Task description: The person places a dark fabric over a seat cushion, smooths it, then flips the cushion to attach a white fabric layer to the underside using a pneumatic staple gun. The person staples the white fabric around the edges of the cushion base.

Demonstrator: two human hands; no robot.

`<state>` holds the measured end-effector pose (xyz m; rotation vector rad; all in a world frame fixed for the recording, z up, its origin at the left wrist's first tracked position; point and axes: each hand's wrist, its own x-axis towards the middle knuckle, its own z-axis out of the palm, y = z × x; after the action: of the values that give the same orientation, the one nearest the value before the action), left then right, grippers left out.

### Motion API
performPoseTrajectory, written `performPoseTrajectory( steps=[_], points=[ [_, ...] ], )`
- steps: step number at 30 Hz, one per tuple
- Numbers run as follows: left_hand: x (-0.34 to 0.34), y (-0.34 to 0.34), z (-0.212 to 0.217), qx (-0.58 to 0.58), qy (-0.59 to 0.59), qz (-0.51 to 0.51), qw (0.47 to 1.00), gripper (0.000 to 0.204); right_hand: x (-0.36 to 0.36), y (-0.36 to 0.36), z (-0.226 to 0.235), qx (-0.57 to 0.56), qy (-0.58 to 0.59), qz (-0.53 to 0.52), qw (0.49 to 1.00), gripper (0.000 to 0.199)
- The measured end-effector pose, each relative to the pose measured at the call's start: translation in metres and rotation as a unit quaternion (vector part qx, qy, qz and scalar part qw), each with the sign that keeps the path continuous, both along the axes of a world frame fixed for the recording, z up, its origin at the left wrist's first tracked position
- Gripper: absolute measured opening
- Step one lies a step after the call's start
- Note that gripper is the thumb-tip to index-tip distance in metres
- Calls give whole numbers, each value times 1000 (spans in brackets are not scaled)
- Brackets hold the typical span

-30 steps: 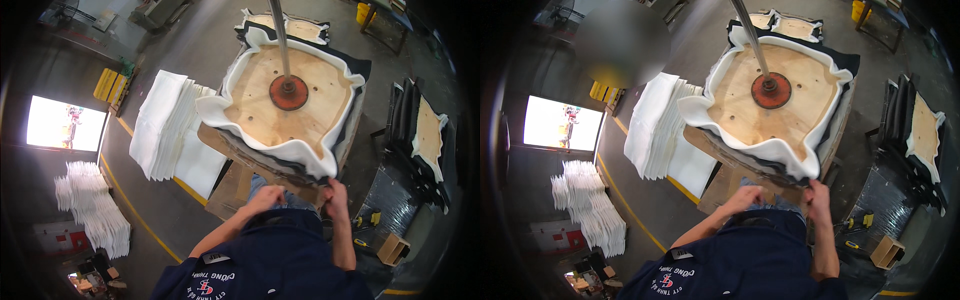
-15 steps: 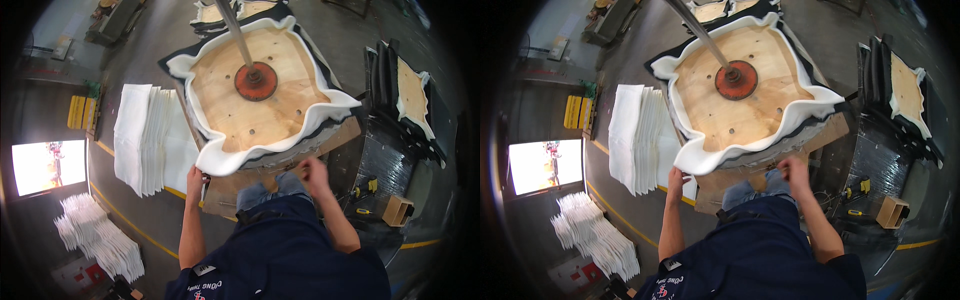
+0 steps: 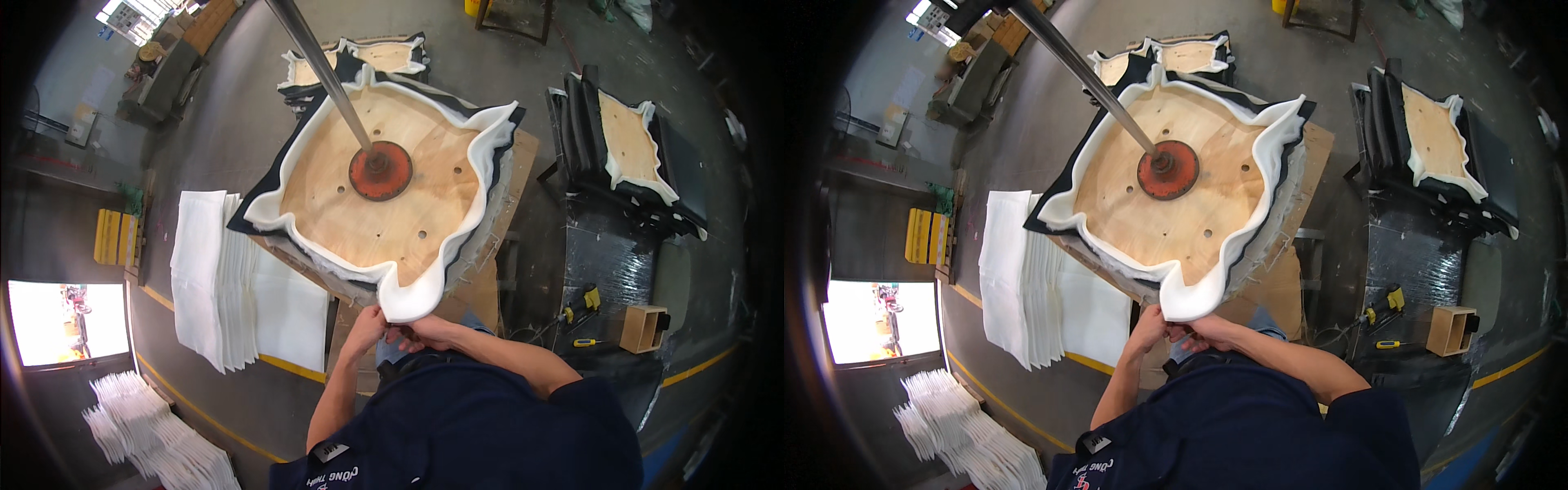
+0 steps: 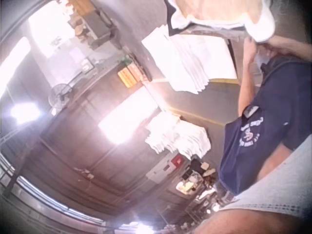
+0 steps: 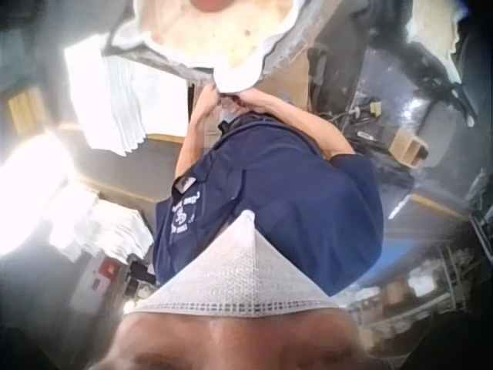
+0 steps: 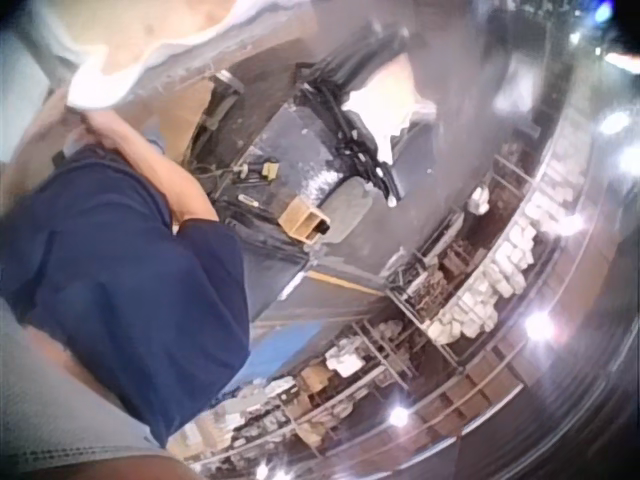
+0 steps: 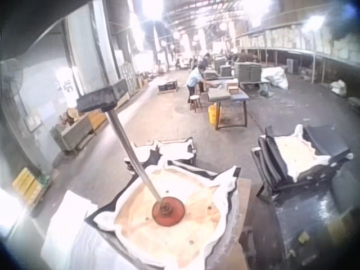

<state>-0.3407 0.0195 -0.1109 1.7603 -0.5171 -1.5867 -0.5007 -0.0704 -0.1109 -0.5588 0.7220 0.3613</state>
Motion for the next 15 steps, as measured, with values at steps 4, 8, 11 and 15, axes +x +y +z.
performPoseTrajectory(
  steps=[4, 8, 11, 15],
  points=[
    [-16, -2, -8, 6, -6, -21, 1000, 38, -24, -15, 12, 23, 22, -28, 999, 43],
    [-15, -13, -8, 59, 41, -16, 997, 44, -28, -18, 10, 2, 53, -50, 997, 41],
    [-16, -21, 0, 135, 118, 4, 984, 45, -29, -11, 4, -1, 28, -67, 997, 34],
    [-13, -22, -5, 167, 150, -25, 974, 51, -22, -10, -2, 10, 51, -74, 996, 33]
  ],
)
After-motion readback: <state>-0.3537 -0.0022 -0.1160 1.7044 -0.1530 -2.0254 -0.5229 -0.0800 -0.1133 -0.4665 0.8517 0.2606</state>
